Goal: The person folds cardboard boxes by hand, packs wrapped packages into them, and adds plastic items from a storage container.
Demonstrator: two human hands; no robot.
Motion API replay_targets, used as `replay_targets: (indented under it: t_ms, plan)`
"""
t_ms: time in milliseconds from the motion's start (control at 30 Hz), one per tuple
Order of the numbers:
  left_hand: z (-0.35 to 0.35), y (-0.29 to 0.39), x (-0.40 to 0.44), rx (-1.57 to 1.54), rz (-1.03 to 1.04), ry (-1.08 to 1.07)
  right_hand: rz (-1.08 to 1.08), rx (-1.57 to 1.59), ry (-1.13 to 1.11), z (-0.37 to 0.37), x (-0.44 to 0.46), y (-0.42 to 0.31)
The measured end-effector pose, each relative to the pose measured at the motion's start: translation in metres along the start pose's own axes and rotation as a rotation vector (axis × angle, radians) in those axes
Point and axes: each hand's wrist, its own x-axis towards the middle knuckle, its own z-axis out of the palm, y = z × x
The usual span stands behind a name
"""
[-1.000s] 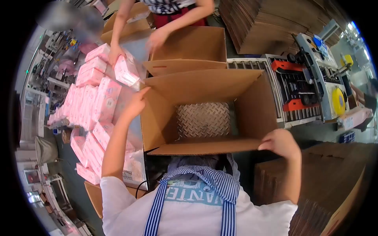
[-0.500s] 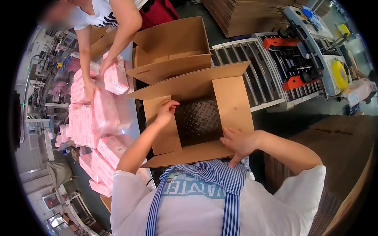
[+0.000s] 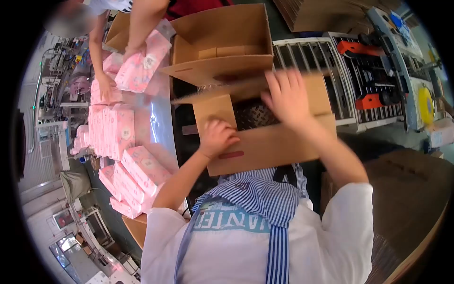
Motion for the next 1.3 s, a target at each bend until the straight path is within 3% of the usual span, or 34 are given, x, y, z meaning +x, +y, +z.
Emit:
replay_targets:
  t_ms: [67, 133, 167, 233, 267, 300, 333, 367, 400, 433, 467, 500, 533, 567, 600, 633, 700, 733, 767, 800, 867, 900, 933, 1000, 1067, 1100, 1133, 1200, 1267, 1300]
  plan:
    - [0.004, 0.017, -0.007, 0.169, 0.18, 0.003, 0.034, 0.012, -0.145, 0.011, -0.072, -0.01]
    - [0.015, 0.027, -0.007, 0.372, 0.234, 0.229, -0.036, 0.177, -0.274, 0.008, -0.105, -0.004]
    - [0.008, 0.017, -0.007, 0.262, -0.019, -0.06, -0.045, 0.223, -0.288, 0.006, -0.111, 0.004]
    - [-0.006, -0.001, 0.001, 0.389, -0.658, -0.198, 0.22, 0.217, -0.178, -0.01, -0.084, 0.043]
    - [-0.015, -0.021, -0.015, 0.341, -0.69, -0.29, 0.466, 0.065, -0.029, -0.017, -0.069, 0.053]
    - [-0.012, -0.048, -0.041, 0.512, -0.76, -0.26, 0.578, 0.135, 0.011, -0.008, -0.072, 0.067]
    - [-0.016, -0.081, -0.067, 0.272, -0.959, -0.097, 0.695, 0.22, 0.054, 0.015, -0.086, 0.079]
    - [-0.035, -0.103, -0.08, 0.196, -1.185, -0.161, 0.727, 0.219, -0.113, 0.06, -0.128, 0.091]
    - [-0.045, -0.106, -0.089, 0.236, -1.213, -0.146, 0.755, 0.222, -0.28, 0.103, -0.172, 0.098]
    - [-0.051, -0.108, -0.095, -0.016, -1.351, -0.113, 1.263, 0.74, -0.365, 0.119, -0.193, 0.087]
    - [-0.016, -0.14, -0.134, -0.013, -1.263, -0.173, 1.744, 1.274, -0.466, 0.123, -0.214, 0.08]
    - [0.019, -0.172, -0.173, -0.012, -1.173, -0.227, 1.609, 1.327, -0.436, 0.121, -0.24, 0.096]
    - [0.041, -0.154, -0.156, -0.047, -0.964, 0.059, 1.477, 1.375, -0.402, 0.119, -0.267, 0.111]
    - [0.021, -0.11, -0.105, -0.052, -0.959, -0.065, 1.343, 1.443, -0.38, 0.076, -0.264, 0.129]
    - [0.05, -0.086, -0.084, -0.369, -1.072, 0.255, 1.354, 1.186, -0.448, 0.048, -0.276, 0.17]
    - [0.042, -0.057, -0.049, -0.67, -1.131, -0.039, 1.327, 1.225, -0.391, -0.001, -0.239, 0.174]
    - [0.014, 0.018, 0.004, -1.306, -1.092, 0.273, 1.168, 1.32, -0.354, -0.088, -0.169, 0.174]
    - [0.035, 0.014, 0.001, -1.907, -0.967, 0.173, 1.088, 1.411, -0.418, -0.104, -0.162, 0.19]
    - [0.023, 0.022, 0.006, -2.071, -0.938, 0.354, 1.106, 1.379, -0.323, -0.113, -0.126, 0.158]
    - [0.026, 0.016, -0.004, -2.064, -0.943, 0.383, 1.132, 1.341, -0.222, -0.117, -0.09, 0.115]
    - [0.041, -0.018, -0.037, -0.678, -1.293, 0.093, 1.282, 1.606, -0.324, -0.087, -0.07, 0.084]
    - [0.047, -0.039, -0.063, -0.51, -1.215, 0.101, 1.334, 1.692, -0.363, -0.073, -0.061, 0.067]
    - [0.04, -0.058, -0.086, -0.34, -1.124, 0.102, 0.767, 1.406, -0.547, -0.066, -0.045, 0.04]
    - [-0.04, -0.051, -0.082, -0.942, -1.197, 0.172, -0.28, 0.67, -0.719, -0.053, -0.028, 0.001]
    - [-0.09, -0.049, -0.094, -1.393, -1.265, 0.333, 0.051, 0.042, -0.459, -0.037, -0.048, -0.006]
    - [-0.099, -0.05, -0.105, -1.397, -1.268, 0.347, 0.236, -0.09, -0.31, -0.021, -0.065, 0.003]
    - [-0.103, -0.052, -0.117, -1.263, -1.375, 0.325, 0.323, -0.136, -0.332, 0.0, -0.094, 0.029]
    - [-0.101, -0.043, -0.12, -1.128, -1.49, 0.309, 0.49, 0.242, -0.47, 0.029, -0.136, 0.057]
    - [-0.093, -0.031, -0.098, -0.502, -1.409, -0.085, 0.545, 0.34, -0.527, 0.023, -0.137, 0.062]
    - [-0.076, -0.028, -0.095, -0.42, -1.407, -0.025, 0.614, 0.433, -0.579, 0.02, -0.141, 0.064]
